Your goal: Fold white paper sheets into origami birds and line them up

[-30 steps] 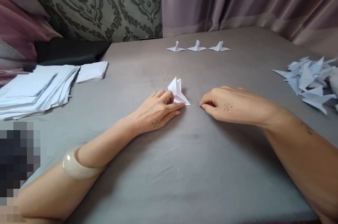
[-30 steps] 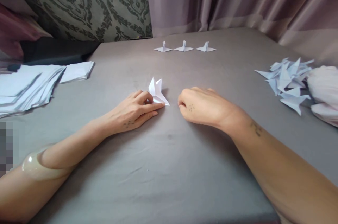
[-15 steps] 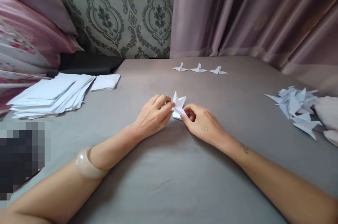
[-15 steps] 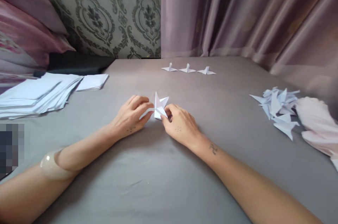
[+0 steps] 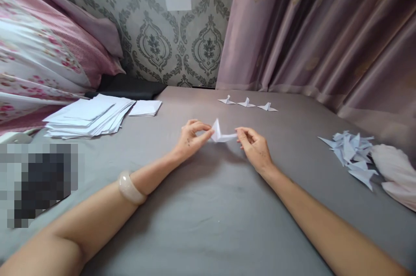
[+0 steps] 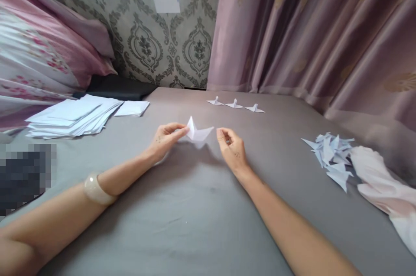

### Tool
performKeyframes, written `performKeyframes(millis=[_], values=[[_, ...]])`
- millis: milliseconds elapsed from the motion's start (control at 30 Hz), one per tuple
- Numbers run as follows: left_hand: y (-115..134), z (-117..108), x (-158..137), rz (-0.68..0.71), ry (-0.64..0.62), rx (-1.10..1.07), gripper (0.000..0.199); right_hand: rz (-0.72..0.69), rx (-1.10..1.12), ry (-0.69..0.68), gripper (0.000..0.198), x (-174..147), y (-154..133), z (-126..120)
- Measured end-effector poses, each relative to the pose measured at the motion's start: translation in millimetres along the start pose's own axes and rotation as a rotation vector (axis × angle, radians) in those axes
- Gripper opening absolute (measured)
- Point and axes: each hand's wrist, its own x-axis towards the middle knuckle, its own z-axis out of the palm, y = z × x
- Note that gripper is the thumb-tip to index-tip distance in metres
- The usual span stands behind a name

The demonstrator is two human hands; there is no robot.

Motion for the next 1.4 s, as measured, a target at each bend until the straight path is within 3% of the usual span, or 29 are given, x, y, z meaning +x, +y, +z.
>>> performKeyframes(millis=[100, 200, 367, 667, 867, 1133, 1400], values=[[2, -2, -1, -0.397, 0.074, -0.477, 0.027, 0.004, 0.048, 0.068, 0.045, 0, 1, -4], [5, 0, -4, -0.539, 0.121, -0.614, 0.021, -0.093, 0.064, 0.064, 0.037, -6, -2, -3], [10, 7, -9, -0.570, 0.110, -0.622, 0.021, -0.194, 0.056, -0.025, 0.026, -17, -9, 6], [23, 12, -16, -0.528, 0.090, -0.598, 0.025, -0.104, 0.139, -0.049, 0.026, -17, -10, 13], [19, 14, -17, -0.537, 0.096, -0.647, 0.046, -0.029, 0.187, -0.089, 0.027, -17, -10, 11], [23, 13, -17, -0.529, 0.133, -0.667, 0.039, 0.015, 0.280, -0.181, 0.035, -20, -12, 18], [24, 14, -17, -0.470, 0.136, -0.673, 0.028, -0.013, 0.268, -0.124, 0.022, -19, -9, 17]])
